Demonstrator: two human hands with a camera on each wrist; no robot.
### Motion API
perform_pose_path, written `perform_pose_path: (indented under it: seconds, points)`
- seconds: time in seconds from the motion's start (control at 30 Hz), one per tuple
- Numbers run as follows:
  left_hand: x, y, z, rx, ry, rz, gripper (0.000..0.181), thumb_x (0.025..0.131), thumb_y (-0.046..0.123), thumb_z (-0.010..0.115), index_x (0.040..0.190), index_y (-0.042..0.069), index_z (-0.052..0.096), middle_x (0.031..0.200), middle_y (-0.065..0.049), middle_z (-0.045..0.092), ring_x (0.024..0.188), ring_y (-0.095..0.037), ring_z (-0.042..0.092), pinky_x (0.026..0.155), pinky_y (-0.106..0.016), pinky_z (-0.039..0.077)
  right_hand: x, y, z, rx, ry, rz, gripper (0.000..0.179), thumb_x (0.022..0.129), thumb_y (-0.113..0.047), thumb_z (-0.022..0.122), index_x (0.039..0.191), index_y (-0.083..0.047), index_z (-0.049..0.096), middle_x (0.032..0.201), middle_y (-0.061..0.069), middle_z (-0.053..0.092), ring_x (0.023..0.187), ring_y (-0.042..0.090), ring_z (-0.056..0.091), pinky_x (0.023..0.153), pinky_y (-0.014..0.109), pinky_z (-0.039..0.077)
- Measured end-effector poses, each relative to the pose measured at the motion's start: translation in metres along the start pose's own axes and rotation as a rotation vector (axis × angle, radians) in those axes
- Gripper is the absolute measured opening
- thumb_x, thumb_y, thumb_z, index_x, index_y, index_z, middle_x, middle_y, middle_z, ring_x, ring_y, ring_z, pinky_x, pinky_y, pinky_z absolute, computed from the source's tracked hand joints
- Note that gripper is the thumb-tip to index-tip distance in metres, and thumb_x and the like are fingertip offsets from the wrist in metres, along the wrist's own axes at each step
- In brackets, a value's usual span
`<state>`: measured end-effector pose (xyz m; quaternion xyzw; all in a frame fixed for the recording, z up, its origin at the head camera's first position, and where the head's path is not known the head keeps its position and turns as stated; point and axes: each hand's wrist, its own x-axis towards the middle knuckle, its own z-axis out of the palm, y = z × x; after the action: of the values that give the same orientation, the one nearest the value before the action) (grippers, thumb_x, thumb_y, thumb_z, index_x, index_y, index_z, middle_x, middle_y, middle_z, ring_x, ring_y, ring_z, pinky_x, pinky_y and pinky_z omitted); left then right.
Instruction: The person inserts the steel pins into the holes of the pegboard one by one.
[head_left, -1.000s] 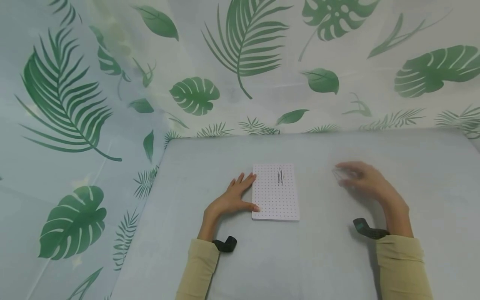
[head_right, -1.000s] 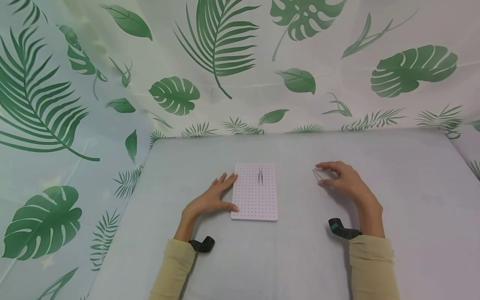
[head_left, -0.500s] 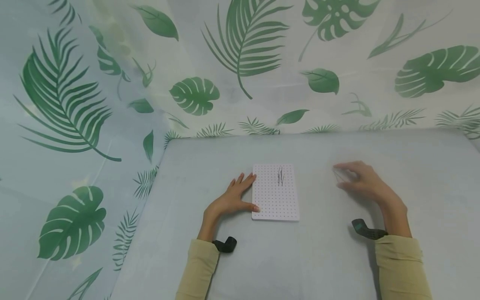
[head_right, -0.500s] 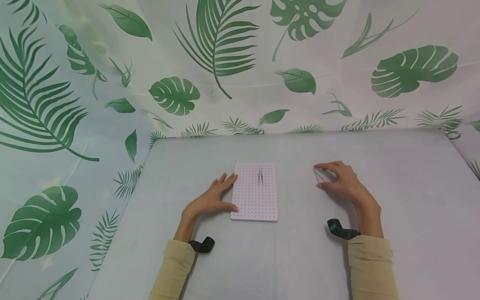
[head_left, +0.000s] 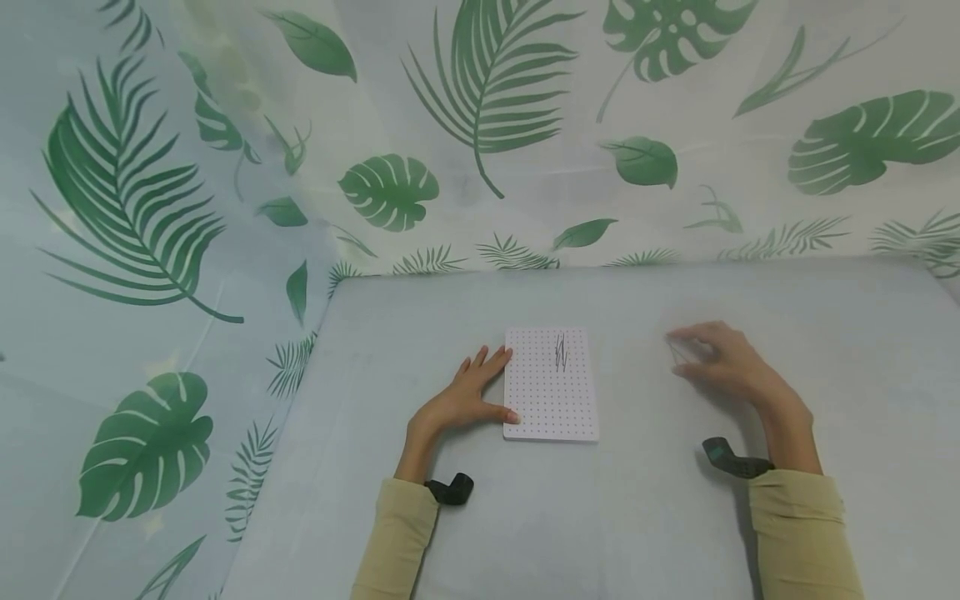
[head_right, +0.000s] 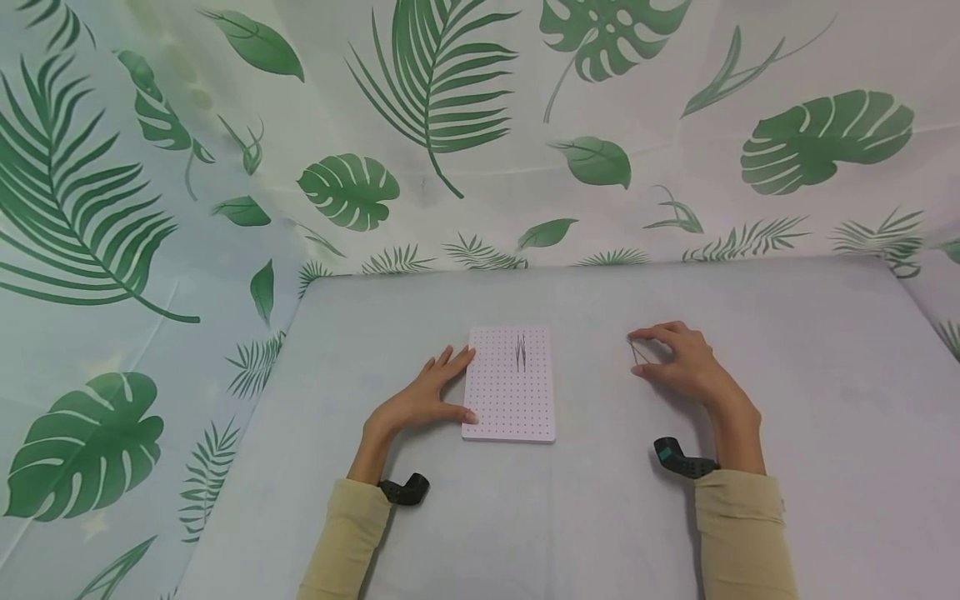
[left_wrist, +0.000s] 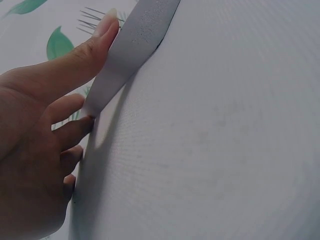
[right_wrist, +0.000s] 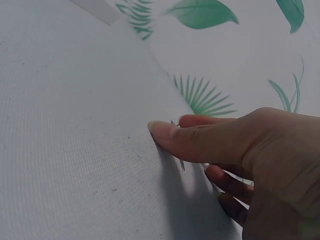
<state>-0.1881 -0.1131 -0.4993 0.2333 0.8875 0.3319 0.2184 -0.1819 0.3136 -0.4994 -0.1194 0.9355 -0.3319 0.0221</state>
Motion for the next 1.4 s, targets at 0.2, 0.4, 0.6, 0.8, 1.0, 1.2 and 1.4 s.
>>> perform_pose_path:
  seconds: [0.2, 0.4, 0.6, 0.8, 1.0, 1.2, 1.4]
  points:
    - [0.0, 0.001, -0.001, -0.006, 0.002, 0.002, 0.107, 0.083, 0.038, 0.085, 0.166, 0.014, 0.021, 0.173, -0.003, 0.015, 0.161, -0.023, -0.004, 0.131, -0.041, -0.004, 0.001, 0.001, 0.0, 0.003, -0.004, 0.018, 0.049, 0.088, -0.013, 0.079, 0.131, 0.005, 0.063, 0.137, 0.035, 0.054, 0.131, 0.055, 0.042, 0.107, 0.073, 0.032]
    - [-0.001, 0.003, -0.003, -0.005, 0.005, 0.004, 0.107, 0.083, 0.037, 0.085, 0.166, 0.015, 0.021, 0.173, -0.003, 0.015, 0.161, -0.023, -0.004, 0.131, -0.041, -0.005, 0.0, 0.004, -0.001, 0.016, 0.026, 0.105, 0.049, 0.094, -0.018, 0.075, 0.135, 0.003, 0.06, 0.14, 0.031, 0.053, 0.134, 0.053, 0.043, 0.109, 0.071, 0.033]
    - [0.001, 0.002, -0.003, -0.003, 0.002, 0.007, 0.107, 0.084, 0.036, 0.085, 0.166, 0.014, 0.02, 0.173, -0.004, 0.014, 0.161, -0.024, -0.004, 0.131, -0.042, -0.006, -0.002, 0.003, -0.003, 0.04, 0.064, 0.174, 0.051, 0.098, -0.026, 0.071, 0.137, 0.003, 0.057, 0.14, 0.031, 0.055, 0.133, 0.052, 0.045, 0.108, 0.07, 0.036]
    - [0.002, 0.0, -0.002, -0.004, 0.003, 0.011, 0.107, 0.083, 0.036, 0.085, 0.166, 0.014, 0.02, 0.173, -0.004, 0.014, 0.161, -0.024, -0.004, 0.131, -0.042, -0.005, -0.004, 0.001, -0.003, 0.05, 0.098, 0.227, 0.046, 0.102, -0.029, 0.065, 0.135, 0.003, 0.059, 0.131, 0.03, 0.06, 0.122, 0.049, 0.054, 0.1, 0.066, 0.044]
    - [0.001, 0.001, -0.002, -0.013, 0.003, 0.01, 0.107, 0.083, 0.035, 0.085, 0.165, 0.014, 0.021, 0.173, -0.004, 0.015, 0.161, -0.025, -0.004, 0.131, -0.042, -0.005, -0.004, -0.003, -0.003, 0.047, 0.156, 0.239, 0.038, 0.101, -0.022, 0.066, 0.129, 0.004, 0.062, 0.126, 0.031, 0.063, 0.117, 0.049, 0.057, 0.096, 0.064, 0.046]
    - [0.001, -0.001, -0.001, -0.004, -0.006, 0.002, 0.107, 0.083, 0.036, 0.085, 0.166, 0.014, 0.02, 0.173, -0.003, 0.014, 0.161, -0.024, -0.005, 0.131, -0.041, -0.006, -0.004, -0.006, -0.004, 0.046, 0.177, 0.251, 0.039, 0.101, -0.027, 0.066, 0.125, 0.003, 0.064, 0.124, 0.03, 0.065, 0.113, 0.048, 0.06, 0.088, 0.058, 0.051]
    - [0.001, -0.001, 0.0, -0.004, 0.003, 0.008, 0.107, 0.083, 0.037, 0.086, 0.166, 0.014, 0.021, 0.173, -0.004, 0.015, 0.161, -0.024, -0.004, 0.131, -0.042, -0.005, -0.003, -0.013, -0.005, 0.035, 0.198, 0.238, 0.036, 0.101, -0.031, 0.066, 0.121, 0.0, 0.066, 0.119, 0.026, 0.068, 0.107, 0.042, 0.063, 0.072, 0.033, 0.05]
